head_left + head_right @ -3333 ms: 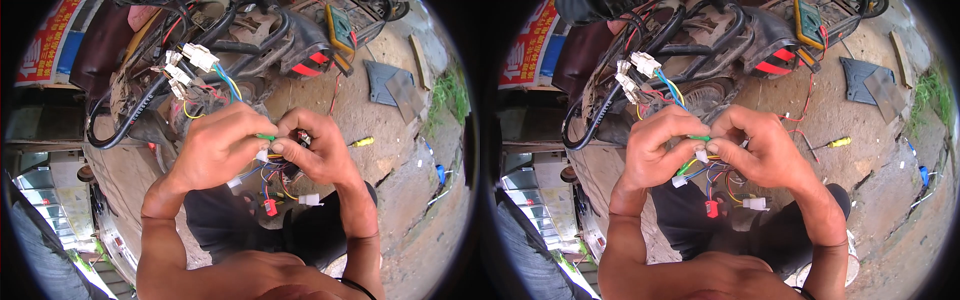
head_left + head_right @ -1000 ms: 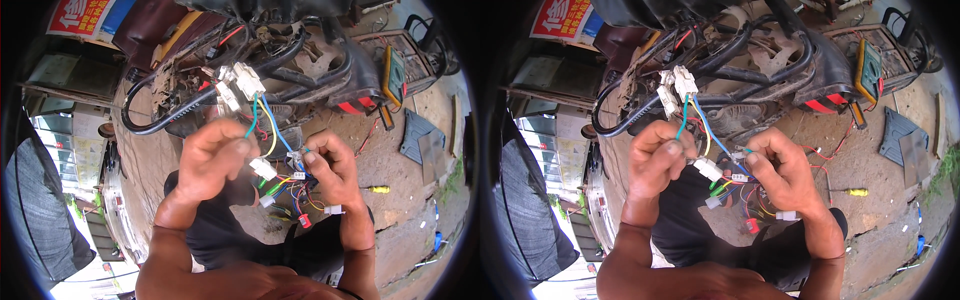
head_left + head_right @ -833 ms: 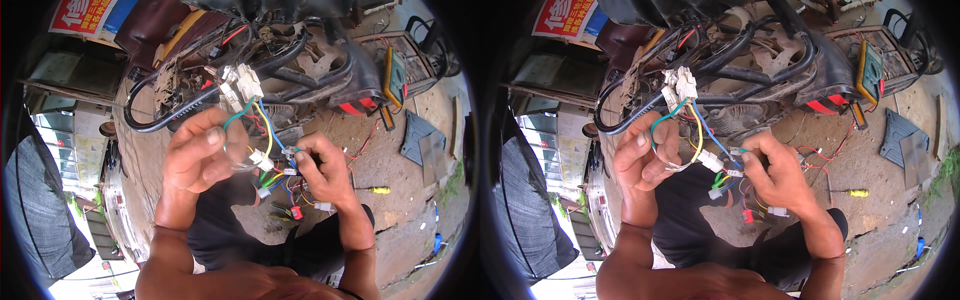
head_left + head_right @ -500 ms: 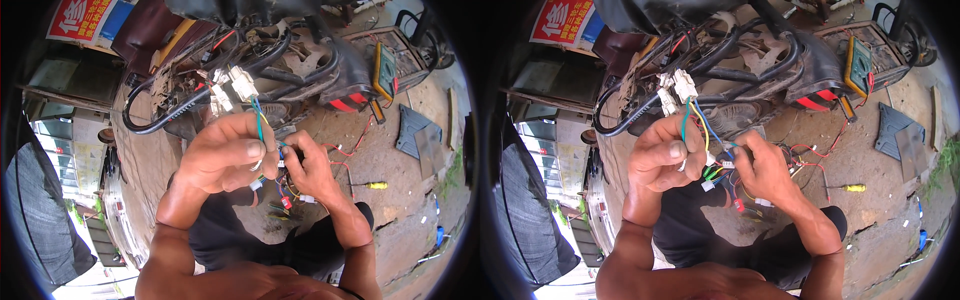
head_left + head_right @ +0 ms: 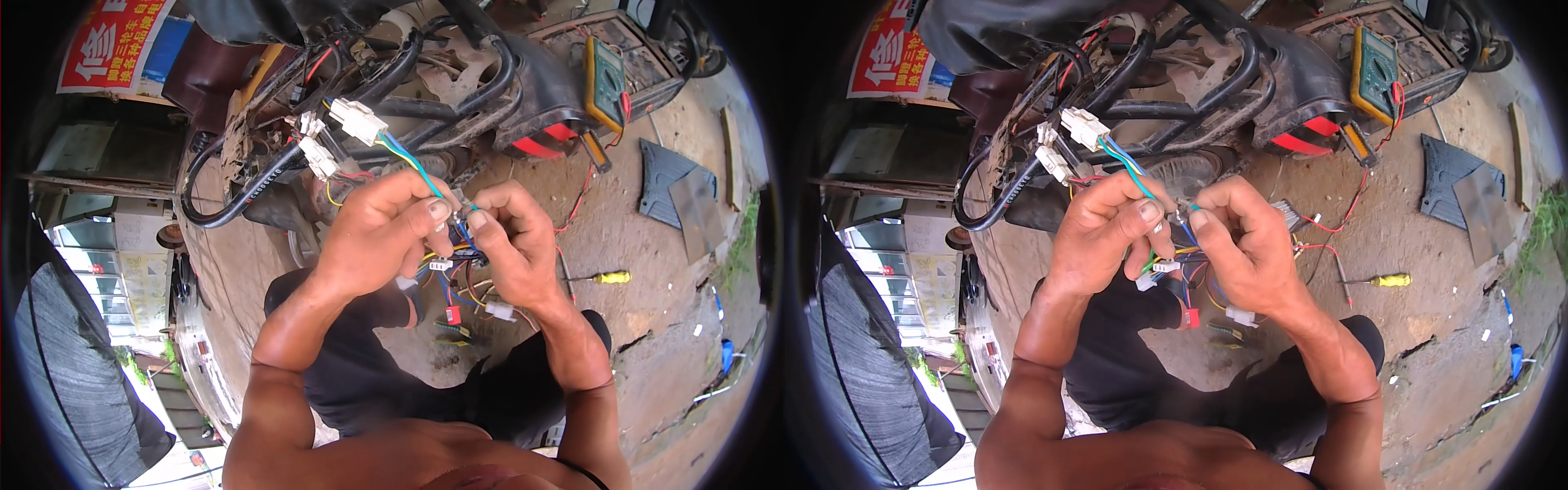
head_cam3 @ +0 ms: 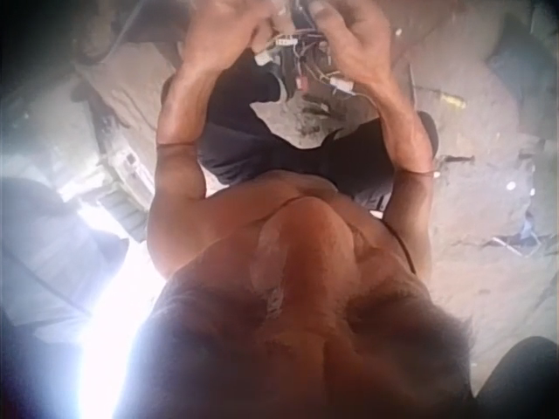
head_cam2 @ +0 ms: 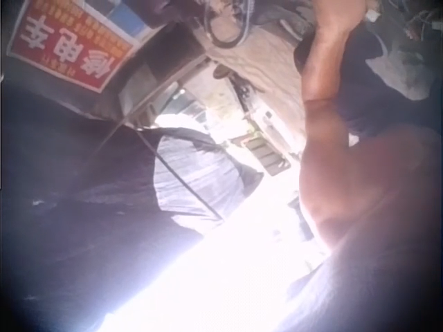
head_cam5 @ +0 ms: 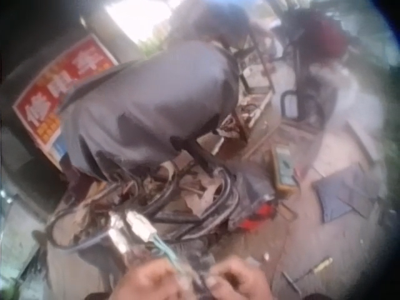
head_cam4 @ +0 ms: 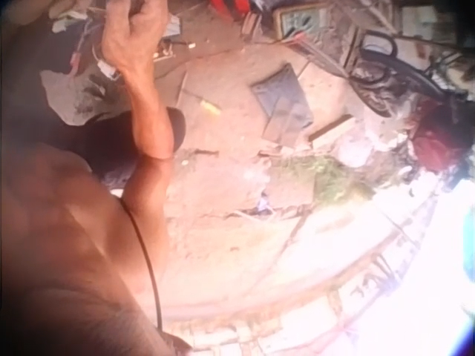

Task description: The person manipulates and connects several colored electrical wires near the seat of a bicycle, using pliers to strip or adjust the wire ends.

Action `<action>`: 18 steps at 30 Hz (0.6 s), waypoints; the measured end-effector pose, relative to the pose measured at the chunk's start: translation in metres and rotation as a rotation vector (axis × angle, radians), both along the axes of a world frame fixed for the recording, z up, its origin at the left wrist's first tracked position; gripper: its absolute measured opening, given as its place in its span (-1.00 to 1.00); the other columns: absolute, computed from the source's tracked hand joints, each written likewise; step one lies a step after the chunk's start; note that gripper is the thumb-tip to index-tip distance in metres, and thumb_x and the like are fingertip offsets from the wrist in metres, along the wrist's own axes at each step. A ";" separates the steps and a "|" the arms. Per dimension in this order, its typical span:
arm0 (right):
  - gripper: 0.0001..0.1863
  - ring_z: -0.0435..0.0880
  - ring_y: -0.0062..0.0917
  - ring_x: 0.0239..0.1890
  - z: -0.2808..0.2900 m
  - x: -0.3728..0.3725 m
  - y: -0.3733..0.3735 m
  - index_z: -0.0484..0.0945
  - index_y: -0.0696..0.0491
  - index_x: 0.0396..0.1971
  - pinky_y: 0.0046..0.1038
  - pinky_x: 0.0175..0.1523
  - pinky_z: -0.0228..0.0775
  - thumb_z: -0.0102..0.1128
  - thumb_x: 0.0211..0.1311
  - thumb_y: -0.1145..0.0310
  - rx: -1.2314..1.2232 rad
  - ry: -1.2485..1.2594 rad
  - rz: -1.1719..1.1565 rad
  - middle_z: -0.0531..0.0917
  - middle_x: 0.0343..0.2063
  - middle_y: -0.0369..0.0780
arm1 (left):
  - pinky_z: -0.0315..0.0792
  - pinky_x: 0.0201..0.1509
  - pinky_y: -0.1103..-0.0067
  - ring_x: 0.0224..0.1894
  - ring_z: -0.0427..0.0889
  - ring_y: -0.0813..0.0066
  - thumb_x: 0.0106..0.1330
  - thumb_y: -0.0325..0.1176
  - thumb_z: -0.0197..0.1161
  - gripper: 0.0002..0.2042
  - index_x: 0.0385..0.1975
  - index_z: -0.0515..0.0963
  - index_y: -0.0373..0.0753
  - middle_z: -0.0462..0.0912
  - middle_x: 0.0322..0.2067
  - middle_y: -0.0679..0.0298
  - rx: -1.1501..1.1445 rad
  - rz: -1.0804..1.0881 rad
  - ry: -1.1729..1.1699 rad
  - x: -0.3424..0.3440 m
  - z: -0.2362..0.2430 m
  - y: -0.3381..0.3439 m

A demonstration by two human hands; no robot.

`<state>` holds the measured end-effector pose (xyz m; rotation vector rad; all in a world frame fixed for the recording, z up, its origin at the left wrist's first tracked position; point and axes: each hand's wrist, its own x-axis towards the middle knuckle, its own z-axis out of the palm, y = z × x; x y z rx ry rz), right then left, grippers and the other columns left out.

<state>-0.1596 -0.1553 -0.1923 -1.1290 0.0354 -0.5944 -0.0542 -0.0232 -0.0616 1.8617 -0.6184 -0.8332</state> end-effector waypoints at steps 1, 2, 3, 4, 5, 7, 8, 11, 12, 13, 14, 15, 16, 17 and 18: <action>-0.92 0.35 -0.83 -0.44 0.004 -0.003 -0.003 0.51 0.15 -0.18 -0.60 -0.38 0.20 0.17 0.52 0.45 -0.010 0.031 -0.002 0.48 -0.49 -0.44 | 0.34 -0.66 0.73 -0.70 0.51 0.65 0.57 -0.38 0.21 -0.84 -0.10 0.61 -0.35 0.72 -0.49 0.19 -0.003 -0.013 -0.001 0.000 0.001 0.000; -0.92 0.35 -0.83 -0.44 0.007 -0.004 -0.004 0.51 0.15 -0.18 -0.60 -0.38 0.20 0.17 0.52 0.45 -0.004 0.033 0.001 0.48 -0.49 -0.44 | 0.34 -0.66 0.73 -0.70 0.51 0.65 0.57 -0.38 0.21 -0.84 -0.10 0.61 -0.35 0.72 -0.49 0.19 0.003 -0.011 0.001 -0.001 0.000 0.000; -0.91 0.35 -0.83 -0.43 0.010 -0.005 -0.004 0.51 0.15 -0.17 -0.60 -0.37 0.21 0.16 0.54 0.44 0.042 0.028 0.014 0.48 -0.49 -0.44 | 0.33 -0.62 0.73 -0.68 0.50 0.69 0.59 -0.40 0.18 -0.85 -0.06 0.60 -0.33 0.73 -0.47 0.22 -0.008 -0.016 -0.015 -0.002 -0.002 0.001; -0.90 0.35 -0.82 -0.43 0.012 -0.005 -0.004 0.51 0.15 -0.16 -0.60 -0.36 0.21 0.15 0.55 0.43 0.084 0.024 0.021 0.49 -0.49 -0.44 | 0.32 -0.58 0.73 -0.66 0.48 0.73 0.60 -0.42 0.16 -0.86 -0.02 0.60 -0.31 0.74 -0.44 0.25 -0.023 -0.026 -0.029 -0.002 -0.003 0.001; -0.88 0.36 -0.82 -0.41 0.010 -0.004 -0.002 0.52 0.16 -0.14 -0.61 -0.33 0.23 0.12 0.57 0.41 0.082 0.012 0.033 0.50 -0.47 -0.42 | 0.32 -0.58 0.73 -0.66 0.48 0.73 0.60 -0.42 0.16 -0.86 -0.02 0.60 -0.31 0.74 -0.44 0.25 -0.020 -0.027 -0.025 -0.003 -0.003 0.000; -0.87 0.37 -0.82 -0.41 0.010 -0.007 -0.001 0.52 0.16 -0.12 -0.60 -0.32 0.25 0.12 0.57 0.41 0.071 0.015 0.035 0.51 -0.47 -0.42 | 0.29 -0.60 0.74 -0.64 0.49 0.74 0.58 -0.39 0.20 -0.85 -0.02 0.62 -0.29 0.69 -0.50 0.33 -0.026 0.024 0.025 -0.005 0.000 -0.004; -0.87 0.37 -0.82 -0.40 0.010 -0.009 -0.002 0.53 0.16 -0.11 -0.60 -0.31 0.26 0.11 0.57 0.40 0.056 0.016 0.038 0.52 -0.46 -0.41 | 0.29 -0.60 0.74 -0.64 0.49 0.74 0.58 -0.39 0.20 -0.85 -0.02 0.62 -0.29 0.69 -0.50 0.33 -0.025 0.021 0.026 -0.005 0.001 -0.007; -0.83 0.39 -0.81 -0.38 0.012 -0.009 -0.001 0.52 0.19 -0.05 -0.60 -0.28 0.28 0.11 0.58 0.38 0.086 -0.032 0.073 0.55 -0.43 -0.39 | 0.35 -0.63 0.73 -0.68 0.51 0.67 0.56 -0.36 0.25 -0.81 -0.05 0.65 -0.37 0.54 -0.69 0.35 -0.045 0.057 0.056 -0.004 -0.002 -0.012; -0.81 0.40 -0.80 -0.37 0.013 -0.008 0.000 0.51 0.20 -0.03 -0.59 -0.27 0.29 0.11 0.58 0.37 0.132 -0.077 0.084 0.56 -0.42 -0.38 | 0.35 -0.63 0.73 -0.68 0.51 0.67 0.56 -0.36 0.25 -0.81 -0.05 0.65 -0.37 0.54 -0.69 0.35 -0.045 0.054 0.057 -0.005 -0.001 -0.014; -0.79 0.47 -0.79 -0.34 0.015 -0.012 -0.002 0.50 0.21 0.01 -0.59 -0.24 0.34 0.10 0.59 0.37 0.130 -0.063 0.121 0.60 -0.40 -0.35 | 0.34 -0.62 0.74 -0.68 0.51 0.67 0.56 -0.36 0.25 -0.80 -0.04 0.66 -0.37 0.54 -0.69 0.36 -0.020 0.086 0.074 -0.006 0.002 -0.015; -0.79 0.47 -0.79 -0.34 0.019 -0.012 -0.002 0.50 0.21 0.01 -0.59 -0.24 0.34 0.10 0.59 0.37 0.130 -0.063 0.119 0.60 -0.40 -0.35 | 0.33 -0.62 0.75 -0.68 0.51 0.67 0.56 -0.36 0.25 -0.80 -0.04 0.66 -0.37 0.53 -0.69 0.36 0.005 0.116 0.090 -0.007 0.003 -0.016; -0.78 0.50 -0.78 -0.32 0.024 -0.010 0.000 0.49 0.22 0.03 -0.58 -0.22 0.37 0.09 0.60 0.37 0.222 -0.058 0.126 0.61 -0.39 -0.33 | 0.32 -0.62 0.74 -0.69 0.47 0.71 0.56 -0.37 0.25 -0.81 -0.04 0.67 -0.37 0.53 -0.69 0.38 -0.014 0.143 0.104 -0.009 0.003 -0.018; -0.77 0.53 -0.78 -0.31 0.028 -0.010 0.004 0.49 0.22 0.06 -0.58 -0.20 0.40 0.09 0.60 0.38 0.315 -0.053 0.133 0.62 -0.39 -0.31 | 0.32 -0.62 0.74 -0.69 0.47 0.71 0.56 -0.37 0.25 -0.81 -0.04 0.67 -0.37 0.53 -0.69 0.38 -0.013 0.141 0.103 -0.009 0.003 -0.018; -0.76 0.57 -0.76 -0.28 0.028 -0.009 0.008 0.52 0.23 0.07 -0.57 -0.16 0.44 0.18 0.57 0.41 0.383 -0.052 0.127 0.62 -0.40 -0.33 | 0.31 -0.61 0.74 -0.70 0.44 0.72 0.56 -0.38 0.24 -0.81 -0.04 0.67 -0.37 0.52 -0.68 0.38 -0.058 0.119 0.133 -0.009 0.002 -0.017; -0.76 0.57 -0.76 -0.28 0.026 -0.008 0.011 0.52 0.23 0.07 -0.57 -0.16 0.44 0.18 0.57 0.41 0.384 -0.054 0.124 0.62 -0.40 -0.33 | 0.29 -0.61 0.74 -0.70 0.41 0.73 0.56 -0.39 0.24 -0.82 -0.04 0.67 -0.37 0.52 -0.68 0.39 -0.102 0.097 0.162 -0.008 0.001 -0.016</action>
